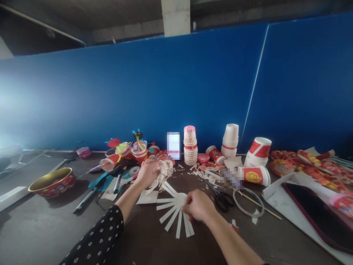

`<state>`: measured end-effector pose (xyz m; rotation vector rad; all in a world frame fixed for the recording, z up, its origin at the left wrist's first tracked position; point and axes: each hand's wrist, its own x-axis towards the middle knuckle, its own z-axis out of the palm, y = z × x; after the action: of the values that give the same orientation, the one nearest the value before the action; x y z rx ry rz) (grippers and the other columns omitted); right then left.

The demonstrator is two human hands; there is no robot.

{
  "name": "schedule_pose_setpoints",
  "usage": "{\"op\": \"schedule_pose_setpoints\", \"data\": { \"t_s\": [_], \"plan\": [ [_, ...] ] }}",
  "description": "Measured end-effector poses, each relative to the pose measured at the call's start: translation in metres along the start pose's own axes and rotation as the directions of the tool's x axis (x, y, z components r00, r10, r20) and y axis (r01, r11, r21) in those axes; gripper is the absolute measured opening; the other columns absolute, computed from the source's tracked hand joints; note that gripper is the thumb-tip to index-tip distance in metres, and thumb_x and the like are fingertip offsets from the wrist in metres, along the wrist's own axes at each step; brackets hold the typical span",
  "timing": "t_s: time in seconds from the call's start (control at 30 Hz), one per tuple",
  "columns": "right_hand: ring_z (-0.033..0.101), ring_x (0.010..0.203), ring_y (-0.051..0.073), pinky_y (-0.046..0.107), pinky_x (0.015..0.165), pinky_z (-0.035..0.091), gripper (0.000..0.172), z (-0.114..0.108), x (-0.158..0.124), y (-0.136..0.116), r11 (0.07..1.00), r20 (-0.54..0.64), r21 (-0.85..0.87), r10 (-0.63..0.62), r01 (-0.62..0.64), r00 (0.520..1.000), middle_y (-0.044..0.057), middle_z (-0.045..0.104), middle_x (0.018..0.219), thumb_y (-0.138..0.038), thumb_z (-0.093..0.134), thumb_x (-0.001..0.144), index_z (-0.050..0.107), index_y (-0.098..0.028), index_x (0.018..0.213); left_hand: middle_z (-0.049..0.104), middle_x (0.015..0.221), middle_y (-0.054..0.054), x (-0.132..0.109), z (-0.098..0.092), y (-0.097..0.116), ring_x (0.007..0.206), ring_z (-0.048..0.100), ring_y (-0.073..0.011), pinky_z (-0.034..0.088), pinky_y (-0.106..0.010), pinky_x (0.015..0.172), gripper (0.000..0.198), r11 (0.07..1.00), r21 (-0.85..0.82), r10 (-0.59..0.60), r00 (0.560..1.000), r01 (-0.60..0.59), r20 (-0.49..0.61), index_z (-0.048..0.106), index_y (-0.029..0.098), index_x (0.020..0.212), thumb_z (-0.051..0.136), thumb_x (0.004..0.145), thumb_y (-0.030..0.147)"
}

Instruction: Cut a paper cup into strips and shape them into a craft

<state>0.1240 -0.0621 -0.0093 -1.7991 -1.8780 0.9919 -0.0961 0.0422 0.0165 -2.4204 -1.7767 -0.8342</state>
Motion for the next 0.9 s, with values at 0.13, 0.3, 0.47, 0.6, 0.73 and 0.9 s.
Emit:
{"op": "schedule_pose_setpoints", "data": {
  "t_s": [0.13, 0.3, 0.47, 0.6, 0.73, 0.9],
  "plan": [
    [0.062, 0.049, 0.012, 0.016, 0.043, 0.037, 0.017, 0.001, 0.001, 0.001, 1.0, 0.001, -0.005, -0.005, 0.005, 1.0, 0.0, 0.065, 0.051, -0.036, 0.061, 0.066, 0.059, -0.02, 0.065, 0.052, 0.108, -0.008, 0.001, 0.003, 0.001, 0.103, 0.045, -0.0249, 0.033, -0.038, 0.094, 0.045, 0.994, -0.04, 0.104, 0.994, -0.103, 0.039, 0.063, 0.023, 0.106, 0.052, 0.065, 0.01],
    [0.062, 0.05, 0.012, 0.016, 0.044, 0.036, 0.016, 0.0, 0.0, -0.001, 1.0, 0.004, -0.014, 0.006, -0.006, 1.0, 0.0, 0.065, 0.05, -0.035, 0.06, 0.067, 0.059, -0.019, 0.065, 0.051, 0.108, -0.008, 0.003, 0.002, 0.005, 0.103, 0.042, -0.0287, 0.034, -0.042, 0.09, 0.033, 0.993, -0.097, 0.073, 0.991, -0.062, 0.111, 0.065, 0.021, 0.092, 0.056, 0.061, 0.013],
    [0.062, 0.05, 0.013, 0.016, 0.044, 0.037, 0.016, 0.001, 0.0, 0.0, 1.0, 0.001, -0.005, -0.007, 0.007, 1.0, 0.0, 0.065, 0.051, -0.035, 0.06, 0.066, 0.058, -0.02, 0.065, 0.059, 0.093, -0.005, 0.002, -0.003, 0.009, 0.098, 0.046, -0.0266, 0.038, -0.039, 0.085, 0.027, 0.989, -0.139, 0.074, 0.989, -0.056, 0.125, 0.059, 0.019, 0.087, 0.055, 0.061, 0.012],
    [0.062, 0.05, 0.013, 0.017, 0.043, 0.037, 0.016, 0.001, 0.001, 0.001, 1.0, 0.006, -0.006, -0.031, 0.031, 1.0, 0.0, 0.065, 0.051, -0.036, 0.059, 0.066, 0.058, -0.02, 0.064, 0.06, 0.083, -0.001, 0.005, -0.008, 0.004, 0.08, 0.055, -0.0172, 0.044, -0.027, 0.072, 0.028, 0.948, -0.314, 0.103, 0.986, -0.056, 0.133, 0.054, 0.017, 0.091, 0.051, 0.064, 0.011],
    [0.063, 0.05, 0.012, 0.016, 0.043, 0.037, 0.017, 0.0, 0.0, 0.001, 0.999, 0.003, -0.007, -0.034, 0.034, 0.999, 0.0, 0.065, 0.052, -0.036, 0.059, 0.065, 0.056, -0.02, 0.063, 0.06, 0.086, -0.002, 0.016, -0.012, -0.008, 0.078, 0.057, -0.017, 0.044, -0.025, 0.07, 0.035, 0.947, -0.311, 0.1, 0.993, -0.078, 0.055, 0.055, 0.016, 0.097, 0.055, 0.062, 0.011],
    [0.063, 0.051, 0.012, 0.015, 0.044, 0.036, 0.017, 0.0, 0.0, -0.001, 0.999, 0.005, -0.031, -0.021, 0.021, 1.0, 0.0, 0.066, 0.053, -0.036, 0.059, 0.066, 0.058, -0.019, 0.066, 0.061, 0.104, -0.007, 0.029, -0.003, -0.021, 0.092, 0.058, -0.0207, 0.045, -0.028, 0.079, 0.05, 0.956, -0.279, 0.121, 0.988, -0.09, 0.096, 0.052, 0.016, 0.112, 0.056, 0.063, 0.013]
  ]
}}
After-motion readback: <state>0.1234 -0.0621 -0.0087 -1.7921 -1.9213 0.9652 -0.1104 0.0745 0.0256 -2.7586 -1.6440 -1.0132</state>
